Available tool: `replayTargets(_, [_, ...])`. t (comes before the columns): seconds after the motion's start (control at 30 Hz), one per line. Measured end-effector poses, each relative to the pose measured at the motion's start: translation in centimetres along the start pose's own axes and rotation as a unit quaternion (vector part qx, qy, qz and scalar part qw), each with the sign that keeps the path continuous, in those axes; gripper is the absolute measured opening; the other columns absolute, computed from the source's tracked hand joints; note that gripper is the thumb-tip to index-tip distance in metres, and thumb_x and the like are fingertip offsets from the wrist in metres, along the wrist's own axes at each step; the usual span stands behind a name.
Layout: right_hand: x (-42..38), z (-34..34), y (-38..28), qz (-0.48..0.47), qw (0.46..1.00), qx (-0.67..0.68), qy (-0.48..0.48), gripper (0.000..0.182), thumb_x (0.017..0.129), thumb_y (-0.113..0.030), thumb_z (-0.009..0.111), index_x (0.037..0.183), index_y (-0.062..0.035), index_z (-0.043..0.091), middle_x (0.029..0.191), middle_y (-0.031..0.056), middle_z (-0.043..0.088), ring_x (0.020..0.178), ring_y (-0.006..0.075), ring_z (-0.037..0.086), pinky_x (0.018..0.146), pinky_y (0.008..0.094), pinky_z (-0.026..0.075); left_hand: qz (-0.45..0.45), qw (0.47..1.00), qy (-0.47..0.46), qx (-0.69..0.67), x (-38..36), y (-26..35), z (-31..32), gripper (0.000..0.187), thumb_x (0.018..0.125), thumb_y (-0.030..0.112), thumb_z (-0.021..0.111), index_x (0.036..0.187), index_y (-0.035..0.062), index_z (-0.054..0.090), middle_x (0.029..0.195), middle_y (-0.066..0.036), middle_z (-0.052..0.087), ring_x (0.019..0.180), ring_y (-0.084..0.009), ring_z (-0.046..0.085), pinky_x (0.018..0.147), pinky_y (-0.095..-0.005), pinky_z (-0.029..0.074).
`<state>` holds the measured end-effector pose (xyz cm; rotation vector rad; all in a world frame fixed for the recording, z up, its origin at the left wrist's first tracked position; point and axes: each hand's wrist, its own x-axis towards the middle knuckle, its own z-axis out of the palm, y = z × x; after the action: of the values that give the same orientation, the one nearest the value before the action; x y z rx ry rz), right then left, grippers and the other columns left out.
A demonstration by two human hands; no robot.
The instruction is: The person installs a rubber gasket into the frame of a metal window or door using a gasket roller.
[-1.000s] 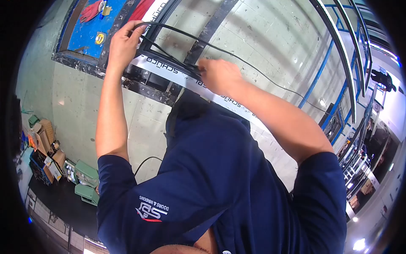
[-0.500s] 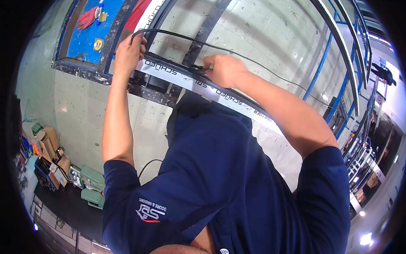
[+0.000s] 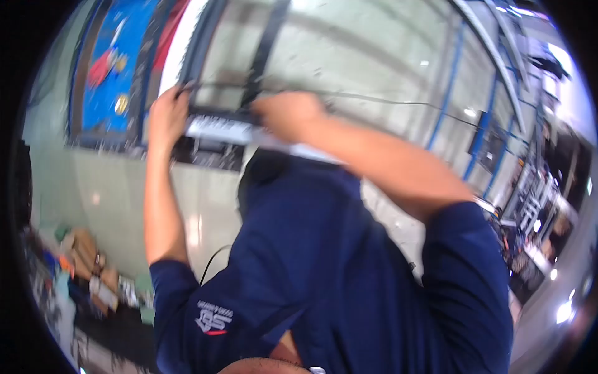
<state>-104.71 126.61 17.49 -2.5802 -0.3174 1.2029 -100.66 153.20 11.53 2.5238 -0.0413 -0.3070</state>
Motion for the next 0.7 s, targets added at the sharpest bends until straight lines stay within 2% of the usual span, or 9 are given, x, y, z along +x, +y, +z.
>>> replayTargets(0.03, [0.0, 0.5, -0.9, -0.042, 0.997, 0.010, 0.065, 0.037, 0.084, -0.023, 0.065, 0.120, -0.0204, 0.071, 0.104, 0.0117, 0.075, 0.098, 0.0362, 0.072, 0.083, 0.0516, 0.056, -0.055, 0.997, -0.046, 0.006, 0.0, 0.3, -0.1, 0.028, 0.098, 0.025, 0.058, 0.116, 0.0062, 0.069, 0.103, -0.025, 0.070, 0.097, -0.0447, 0.067, 0.084, -0.0475, 0.052])
replayTargets(0.13, [1.5, 2.1, 0.3, -0.055, 0.997, -0.020, 0.059, 0.031, 0.085, -0.015, 0.062, 0.114, -0.0149, 0.072, 0.103, 0.0150, 0.075, 0.098, 0.0352, 0.073, 0.082, 0.0510, 0.056, -0.032, 0.998, -0.055, -0.017, -0.2, 2.2, -0.2, 0.030, 0.102, 0.028, 0.055, 0.116, 0.0028, 0.066, 0.094, -0.028, 0.068, 0.089, -0.0455, 0.067, 0.076, -0.0481, 0.051])
replayTargets(0.17, [0.2, 1.5, 1.2, -0.076, 0.993, 0.020, 0.084, 0.030, 0.085, -0.015, 0.063, 0.113, -0.0153, 0.073, 0.102, 0.0145, 0.075, 0.097, 0.0351, 0.073, 0.082, 0.0505, 0.056, 0.020, 0.999, -0.044, -0.015, 0.1, 0.7, 0.7, 0.030, 0.102, 0.026, 0.055, 0.114, 0.0012, 0.065, 0.092, -0.030, 0.067, 0.088, -0.0484, 0.065, 0.076, -0.0504, 0.050])
replayTargets(0.23, [-0.8, 1.2, 2.7, -0.035, 0.998, -0.028, 0.041, 0.029, 0.084, -0.017, 0.064, 0.111, -0.0183, 0.075, 0.099, 0.0128, 0.076, 0.097, 0.0342, 0.073, 0.080, 0.0491, 0.056, 0.005, 0.998, -0.056, 0.023, 0.7, 1.0, 1.2, 0.029, 0.102, 0.026, 0.054, 0.104, -0.0015, 0.062, 0.091, -0.032, 0.066, 0.090, -0.0524, 0.063, 0.075, -0.0540, 0.048])
replayTargets(0.37, [-0.3, 1.0, 1.4, -0.032, 0.996, 0.038, 0.071, 0.025, 0.081, -0.017, 0.067, 0.104, -0.0150, 0.076, 0.102, 0.0141, 0.076, 0.100, 0.0344, 0.073, 0.082, 0.0482, 0.057, 0.040, 0.997, -0.048, 0.047, 0.5, 1.4, 2.6, 0.025, 0.096, 0.023, 0.058, 0.093, -0.0025, 0.059, 0.088, -0.030, 0.066, 0.085, -0.0511, 0.063, 0.074, -0.0567, 0.047])
replayTargets(0.5, [0.6, 1.4, -0.5, -0.084, 0.990, 0.035, 0.111, 0.025, 0.080, -0.016, 0.068, 0.105, -0.0146, 0.073, 0.098, 0.0156, 0.075, 0.095, 0.0368, 0.073, 0.079, 0.0501, 0.056, 0.140, 0.975, -0.067, 0.159, 1.5, 1.4, 5.1, 0.023, 0.082, 0.017, 0.074, 0.094, -0.0004, 0.066, 0.093, -0.022, 0.069, 0.091, -0.0448, 0.064, 0.081, -0.0533, 0.051])
replayTargets(0.6, [-0.2, 2.4, 2.2, -0.042, 0.980, 0.149, 0.124, 0.025, 0.082, -0.015, 0.067, 0.106, -0.0128, 0.074, 0.104, 0.0136, 0.075, 0.101, 0.0363, 0.071, 0.085, 0.0496, 0.056, 0.132, 0.953, -0.105, 0.254, 1.5, 3.4, 5.0, 0.029, 0.080, 0.022, 0.080, 0.099, 0.0034, 0.067, 0.101, -0.018, 0.071, 0.100, -0.0394, 0.065, 0.085, -0.0501, 0.052])
replayTargets(0.67, [-2.5, 3.9, 5.6, -0.042, 0.967, 0.206, 0.141, 0.042, 0.085, -0.024, 0.071, 0.126, -0.0140, 0.065, 0.117, 0.0155, 0.072, 0.113, 0.0360, 0.067, 0.094, 0.0497, 0.052, 0.155, 0.950, -0.100, 0.251, 1.1, 4.2, 5.0, 0.047, 0.073, 0.021, 0.085, 0.112, 0.0054, 0.066, 0.120, -0.018, 0.065, 0.106, -0.0385, 0.063, 0.087, -0.0495, 0.051])
replayTargets(0.7, [-3.5, 4.9, 7.3, -0.033, 0.960, 0.226, 0.165, 0.047, 0.087, -0.026, 0.072, 0.131, -0.0149, 0.062, 0.116, 0.0161, 0.072, 0.111, 0.0385, 0.067, 0.093, 0.0505, 0.052, 0.177, 0.950, -0.077, 0.244, 0.6, 5.0, 5.0, 0.054, 0.069, 0.020, 0.087, 0.117, 0.0067, 0.065, 0.127, -0.018, 0.062, 0.108, -0.0382, 0.063, 0.088, -0.0494, 0.051])
